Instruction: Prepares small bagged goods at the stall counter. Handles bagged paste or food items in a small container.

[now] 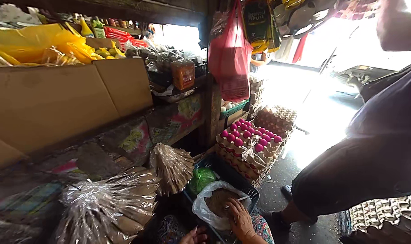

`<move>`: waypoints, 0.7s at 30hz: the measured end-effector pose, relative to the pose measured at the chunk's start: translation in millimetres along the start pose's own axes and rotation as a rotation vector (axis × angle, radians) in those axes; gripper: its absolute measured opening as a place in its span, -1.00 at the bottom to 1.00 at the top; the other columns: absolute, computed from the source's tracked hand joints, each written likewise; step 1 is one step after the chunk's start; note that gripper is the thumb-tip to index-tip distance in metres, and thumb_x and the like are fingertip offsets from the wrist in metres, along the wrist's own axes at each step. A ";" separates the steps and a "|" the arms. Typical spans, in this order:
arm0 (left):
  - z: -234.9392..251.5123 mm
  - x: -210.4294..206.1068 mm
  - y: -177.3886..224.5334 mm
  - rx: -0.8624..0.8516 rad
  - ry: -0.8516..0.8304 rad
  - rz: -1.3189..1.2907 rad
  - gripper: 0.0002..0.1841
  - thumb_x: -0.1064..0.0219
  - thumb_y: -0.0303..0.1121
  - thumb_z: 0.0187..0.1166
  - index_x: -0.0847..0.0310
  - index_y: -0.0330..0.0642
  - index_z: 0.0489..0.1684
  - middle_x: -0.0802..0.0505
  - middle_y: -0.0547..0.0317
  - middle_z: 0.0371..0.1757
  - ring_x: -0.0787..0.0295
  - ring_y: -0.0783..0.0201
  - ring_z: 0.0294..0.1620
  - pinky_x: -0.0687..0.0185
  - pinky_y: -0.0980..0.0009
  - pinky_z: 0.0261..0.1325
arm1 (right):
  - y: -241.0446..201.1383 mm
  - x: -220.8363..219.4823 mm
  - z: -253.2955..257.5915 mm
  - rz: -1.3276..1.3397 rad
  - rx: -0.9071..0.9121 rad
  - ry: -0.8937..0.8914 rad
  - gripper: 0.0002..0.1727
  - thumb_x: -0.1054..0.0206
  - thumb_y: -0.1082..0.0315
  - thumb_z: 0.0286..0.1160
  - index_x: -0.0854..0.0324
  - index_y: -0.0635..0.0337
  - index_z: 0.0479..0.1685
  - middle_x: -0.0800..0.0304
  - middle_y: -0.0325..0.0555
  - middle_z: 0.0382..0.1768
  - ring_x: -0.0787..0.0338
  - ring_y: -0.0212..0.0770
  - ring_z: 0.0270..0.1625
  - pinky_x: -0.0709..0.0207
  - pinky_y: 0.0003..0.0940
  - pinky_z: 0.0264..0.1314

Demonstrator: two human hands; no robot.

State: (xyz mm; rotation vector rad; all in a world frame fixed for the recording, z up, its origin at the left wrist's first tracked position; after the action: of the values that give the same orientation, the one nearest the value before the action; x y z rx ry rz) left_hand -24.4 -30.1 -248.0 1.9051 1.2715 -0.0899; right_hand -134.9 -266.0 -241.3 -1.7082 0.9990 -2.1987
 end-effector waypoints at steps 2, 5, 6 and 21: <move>-1.6 -0.2 -0.8 -0.010 0.017 -0.003 -0.48 0.33 -0.09 0.91 -0.60 -0.11 0.25 -0.86 0.19 -0.11 -0.84 0.22 -0.17 -0.77 0.19 0.01 | -1.2 -0.6 -0.1 0.001 0.013 0.013 -0.52 -0.28 0.39 0.49 -0.68 0.20 0.43 -0.56 0.10 0.60 -0.45 0.19 0.71 -0.37 0.21 0.65; -2.6 -1.2 -0.3 -0.010 0.016 -0.006 -0.48 0.33 -0.10 0.91 -0.57 -0.13 0.27 -0.86 0.18 -0.10 -0.84 0.22 -0.17 -0.77 0.19 0.02 | -0.9 -0.6 -0.3 0.002 0.007 0.011 -0.53 -0.27 0.38 0.50 -0.69 0.18 0.43 -0.57 0.08 0.60 -0.45 0.18 0.71 -0.37 0.21 0.64; -3.1 -2.1 0.1 -0.009 0.015 -0.002 -0.48 0.33 -0.10 0.91 -0.57 -0.13 0.27 -0.85 0.18 -0.10 -0.84 0.23 -0.17 -0.77 0.19 0.02 | -0.8 -0.1 -0.5 0.004 0.002 0.006 -0.53 -0.27 0.38 0.51 -0.68 0.17 0.44 -0.56 0.08 0.61 -0.44 0.18 0.72 -0.35 0.22 0.65; -3.3 -3.1 -2.6 0.009 0.034 -0.030 -0.51 0.26 -0.09 0.91 -0.59 -0.13 0.27 -0.85 0.15 -0.12 -0.83 0.19 -0.20 -0.78 0.19 -0.01 | 0.2 1.9 -1.4 -0.013 -0.013 -0.045 -0.51 -0.23 0.36 0.55 -0.63 0.16 0.49 -0.49 0.06 0.66 -0.35 0.14 0.77 -0.29 0.18 0.70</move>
State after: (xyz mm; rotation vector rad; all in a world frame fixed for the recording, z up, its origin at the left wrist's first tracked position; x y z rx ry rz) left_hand -29.2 -29.7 -245.9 1.9024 1.3250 -0.0787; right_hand -136.9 -266.6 -240.0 -1.7668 0.9961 -2.1560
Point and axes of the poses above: each hand's wrist, its own z-axis towards the middle knuckle, its own x-axis out of the back of the hand, y = z × x, the point moved 1 cm from there along z, towards the middle knuckle
